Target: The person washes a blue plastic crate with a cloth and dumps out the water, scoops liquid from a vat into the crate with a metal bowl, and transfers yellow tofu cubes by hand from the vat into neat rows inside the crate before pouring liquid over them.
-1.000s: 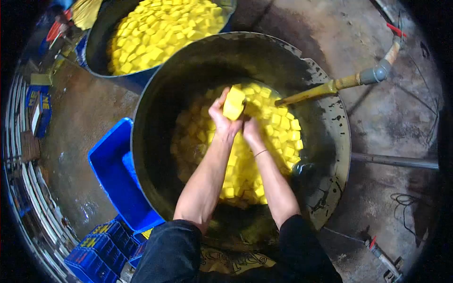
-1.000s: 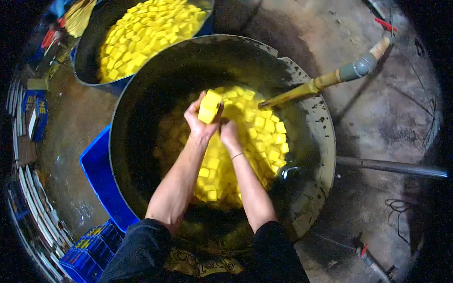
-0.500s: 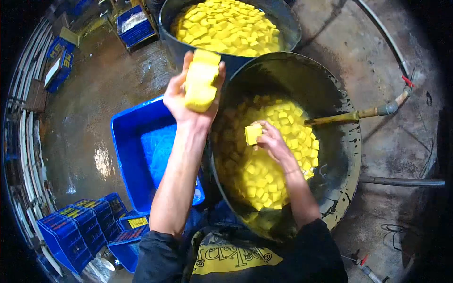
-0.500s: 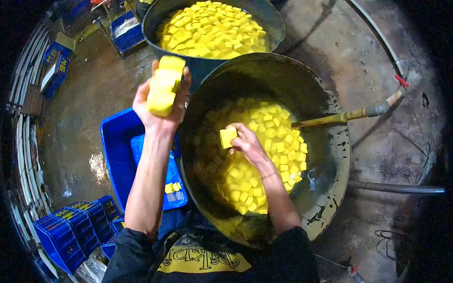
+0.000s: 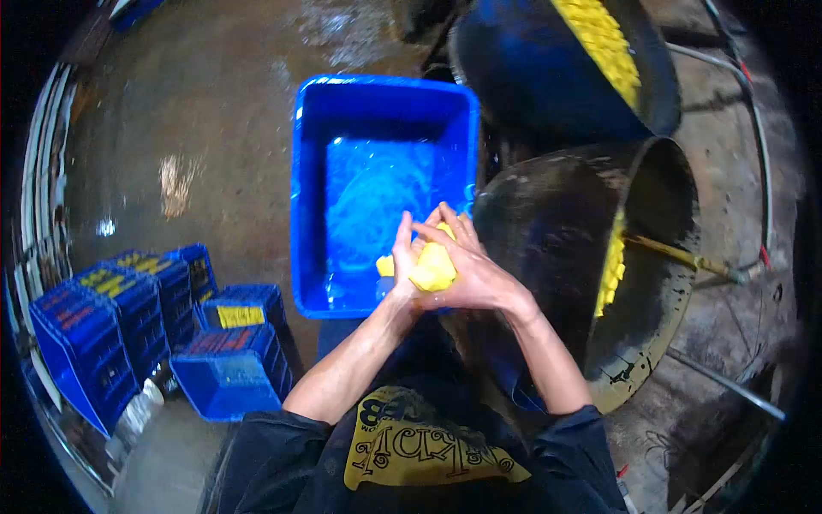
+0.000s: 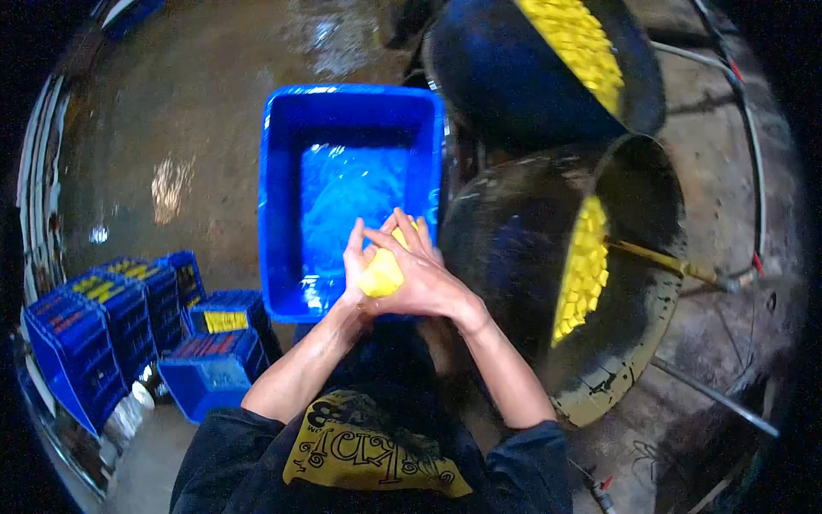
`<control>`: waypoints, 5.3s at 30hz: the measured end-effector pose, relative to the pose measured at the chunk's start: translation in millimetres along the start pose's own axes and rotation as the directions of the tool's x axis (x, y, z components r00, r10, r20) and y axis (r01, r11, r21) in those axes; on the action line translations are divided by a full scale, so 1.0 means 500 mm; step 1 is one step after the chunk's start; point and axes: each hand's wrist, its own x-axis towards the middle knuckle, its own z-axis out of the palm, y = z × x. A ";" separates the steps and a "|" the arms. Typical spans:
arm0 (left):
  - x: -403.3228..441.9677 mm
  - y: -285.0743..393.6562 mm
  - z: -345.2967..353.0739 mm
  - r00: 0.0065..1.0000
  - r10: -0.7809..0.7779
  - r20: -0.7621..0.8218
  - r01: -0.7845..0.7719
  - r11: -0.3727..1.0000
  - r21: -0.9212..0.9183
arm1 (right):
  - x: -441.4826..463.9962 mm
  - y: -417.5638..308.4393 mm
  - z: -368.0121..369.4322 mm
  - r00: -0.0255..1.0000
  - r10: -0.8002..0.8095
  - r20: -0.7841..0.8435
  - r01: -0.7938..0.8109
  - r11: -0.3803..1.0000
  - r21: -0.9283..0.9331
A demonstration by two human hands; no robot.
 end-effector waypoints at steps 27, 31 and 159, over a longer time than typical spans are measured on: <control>0.194 0.197 -0.219 0.834 0.531 0.151 0.338 -0.707 0.621 | -0.054 0.092 0.086 0.954 0.301 0.008 -0.195 0.596 0.779; 0.195 -0.089 0.330 0.493 0.280 0.824 -0.589 -0.589 0.553 | -0.286 0.047 -0.255 0.867 0.141 -0.478 0.185 0.800 0.571; 0.119 -0.240 0.461 0.489 0.082 0.869 -0.805 -0.341 0.485 | -0.343 0.057 -0.318 0.816 0.360 -0.452 0.117 0.663 0.740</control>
